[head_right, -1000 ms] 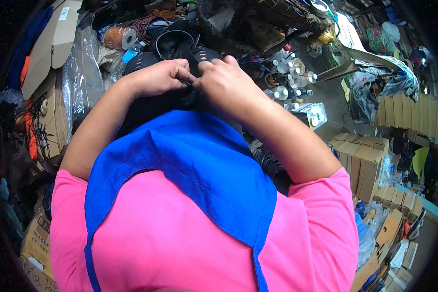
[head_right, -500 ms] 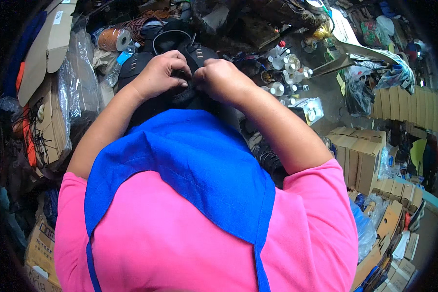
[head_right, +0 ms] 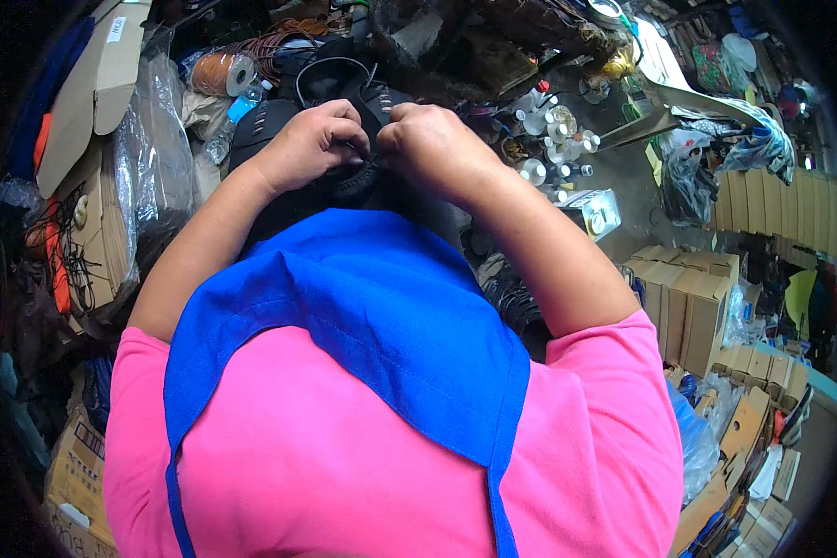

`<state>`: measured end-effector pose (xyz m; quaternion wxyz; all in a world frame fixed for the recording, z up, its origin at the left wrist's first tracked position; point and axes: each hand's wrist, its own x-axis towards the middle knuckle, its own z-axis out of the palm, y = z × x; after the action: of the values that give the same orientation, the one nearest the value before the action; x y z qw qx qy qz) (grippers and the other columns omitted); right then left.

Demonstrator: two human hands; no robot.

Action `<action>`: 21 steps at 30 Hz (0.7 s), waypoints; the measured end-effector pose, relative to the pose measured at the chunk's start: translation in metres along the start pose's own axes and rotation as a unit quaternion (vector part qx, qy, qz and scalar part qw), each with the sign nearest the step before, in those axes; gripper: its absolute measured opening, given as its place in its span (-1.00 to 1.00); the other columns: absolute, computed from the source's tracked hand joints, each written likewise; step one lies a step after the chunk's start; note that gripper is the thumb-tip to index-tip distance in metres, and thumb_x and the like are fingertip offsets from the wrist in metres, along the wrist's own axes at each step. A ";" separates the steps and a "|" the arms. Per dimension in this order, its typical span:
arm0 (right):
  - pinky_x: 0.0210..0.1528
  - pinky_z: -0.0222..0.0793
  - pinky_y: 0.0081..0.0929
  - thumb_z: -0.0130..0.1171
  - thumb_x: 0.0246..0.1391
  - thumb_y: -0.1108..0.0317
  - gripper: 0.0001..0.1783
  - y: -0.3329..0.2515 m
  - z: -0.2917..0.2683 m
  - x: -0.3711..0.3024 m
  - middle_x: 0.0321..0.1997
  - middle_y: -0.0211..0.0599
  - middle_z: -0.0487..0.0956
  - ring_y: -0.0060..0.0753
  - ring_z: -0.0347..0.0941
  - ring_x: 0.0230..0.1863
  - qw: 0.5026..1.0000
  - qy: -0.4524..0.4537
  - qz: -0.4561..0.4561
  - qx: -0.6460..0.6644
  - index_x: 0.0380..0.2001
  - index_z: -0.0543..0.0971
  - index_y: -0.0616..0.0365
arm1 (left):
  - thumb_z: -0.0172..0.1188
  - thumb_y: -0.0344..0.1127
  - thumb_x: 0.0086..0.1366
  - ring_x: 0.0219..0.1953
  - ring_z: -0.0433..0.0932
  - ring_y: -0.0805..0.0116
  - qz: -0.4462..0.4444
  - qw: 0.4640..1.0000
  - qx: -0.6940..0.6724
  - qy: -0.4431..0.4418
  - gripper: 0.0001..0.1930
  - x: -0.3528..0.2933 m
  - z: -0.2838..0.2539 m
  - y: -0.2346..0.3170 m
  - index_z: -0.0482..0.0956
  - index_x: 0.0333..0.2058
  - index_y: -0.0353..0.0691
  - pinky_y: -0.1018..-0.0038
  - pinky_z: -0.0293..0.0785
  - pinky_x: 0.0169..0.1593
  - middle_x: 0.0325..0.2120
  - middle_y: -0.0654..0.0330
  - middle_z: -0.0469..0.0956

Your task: The recorder uses a lacing tool to lace up a black shoe.

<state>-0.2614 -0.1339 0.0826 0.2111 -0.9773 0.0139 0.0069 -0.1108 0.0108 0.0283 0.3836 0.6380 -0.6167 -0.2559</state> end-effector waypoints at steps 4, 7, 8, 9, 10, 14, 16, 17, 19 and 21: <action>-0.24 0.44 -0.26 0.25 -0.19 0.38 -0.85 0.000 0.017 -0.001 -0.39 -0.13 0.50 -0.03 0.49 -0.29 0.999 0.006 0.009 0.047 -0.43 0.64 0.05 | 0.31 -0.54 -0.08 -0.26 0.50 0.24 0.010 1.000 0.013 0.025 -0.77 -0.003 0.002 -0.004 0.58 -0.37 -0.20 0.43 0.45 -0.14 -0.36 0.20 0.43; -0.25 0.44 -0.29 0.25 -0.13 0.37 -0.86 0.006 0.018 -0.005 -0.41 -0.14 0.50 -0.08 0.50 -0.29 0.997 0.008 0.023 0.067 -0.41 0.63 0.04 | 0.32 -0.49 -0.05 -0.20 0.50 0.15 -0.016 0.995 0.052 0.087 -0.72 -0.009 0.002 0.011 0.56 -0.29 -0.20 0.39 0.45 -0.11 -0.27 0.16 0.45; -0.24 0.43 -0.32 0.24 -0.07 0.34 -0.89 0.007 0.017 -0.010 -0.43 -0.19 0.50 -0.16 0.49 -0.31 0.990 0.017 0.054 0.130 -0.42 0.62 0.09 | 0.32 -0.47 -0.04 -0.16 0.50 0.09 -0.051 0.986 0.081 0.138 -0.70 -0.014 0.002 0.021 0.54 -0.25 -0.19 0.36 0.45 -0.09 -0.22 0.14 0.46; -0.23 0.42 -0.35 0.22 -0.01 0.32 -0.88 0.008 0.014 -0.016 -0.45 -0.25 0.50 -0.23 0.48 -0.33 0.978 0.025 0.084 0.191 -0.43 0.60 0.13 | 0.30 -0.41 0.02 -0.09 0.48 -0.01 -0.061 0.983 0.103 0.142 -0.66 -0.022 0.001 0.028 0.51 -0.18 -0.20 0.29 0.44 -0.07 -0.15 0.06 0.48; -0.23 0.42 -0.35 0.22 -0.01 0.32 -0.88 0.011 0.010 -0.021 -0.45 -0.25 0.50 -0.23 0.48 -0.33 0.978 0.022 0.080 0.193 -0.43 0.60 0.13 | 0.30 -0.41 0.02 -0.09 0.48 -0.01 -0.065 0.982 0.104 0.144 -0.66 -0.033 -0.001 0.033 0.51 -0.18 -0.20 0.29 0.44 -0.07 -0.15 0.06 0.48; -0.12 0.32 -0.39 0.13 0.15 0.12 -0.71 0.036 -0.013 -0.061 -0.52 -0.50 0.42 -0.51 0.39 -0.39 0.799 0.062 0.198 0.564 -0.34 0.56 0.14 | 0.25 -0.33 0.09 -0.17 0.54 0.00 -0.123 0.989 0.081 0.019 -0.71 -0.082 -0.026 0.044 0.53 -0.19 -0.26 0.26 0.47 -0.09 -0.24 -0.02 0.55; -0.05 0.25 -0.34 0.09 0.16 0.08 -0.69 0.037 -0.045 -0.087 -0.58 -0.55 0.32 -0.53 0.30 -0.46 0.646 0.181 0.092 0.735 -0.23 0.53 0.08 | 0.22 -0.35 0.15 -0.18 0.58 0.17 -0.227 0.969 0.011 -0.093 -0.71 -0.097 -0.052 0.044 0.54 -0.15 -0.30 0.35 0.45 -0.06 -0.30 0.00 0.59; -0.03 0.22 -0.31 0.08 0.17 0.09 -0.68 0.049 -0.060 -0.099 -0.58 -0.56 0.28 -0.55 0.26 -0.47 0.574 0.174 -0.005 0.800 -0.20 0.52 0.11 | 0.21 -0.34 0.16 -0.28 0.57 0.22 -0.235 0.968 0.021 -0.087 -0.80 -0.103 -0.067 0.046 0.58 -0.27 -0.33 0.38 0.45 -0.16 -0.39 0.02 0.58; 0.02 0.18 -0.28 0.08 0.17 0.12 -0.66 0.087 -0.085 -0.124 -0.58 -0.59 0.25 -0.59 0.22 -0.48 0.565 0.163 -0.067 0.806 -0.14 0.51 0.15 | 0.22 -0.29 0.16 -0.45 0.45 0.37 -0.389 0.915 0.089 -0.048 -0.79 -0.104 -0.095 0.036 0.57 -0.44 -0.37 0.41 0.37 -0.33 -0.56 0.12 0.47; 0.00 0.20 -0.36 0.10 0.16 0.13 -0.63 0.102 -0.086 -0.136 -0.55 -0.61 0.32 -0.68 0.23 -0.44 0.755 0.218 0.095 0.612 -0.08 0.53 0.14 | 0.09 -0.22 0.29 -0.38 0.45 0.39 -0.314 0.943 0.031 0.106 -0.74 -0.103 -0.101 0.017 0.53 -0.42 -0.34 0.44 0.33 -0.19 -0.49 0.19 0.49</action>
<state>-0.4000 -0.2585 0.1215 0.7535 -0.6085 0.1535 -0.1960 -0.0513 0.1310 0.0847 0.3265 0.8344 -0.3483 -0.2753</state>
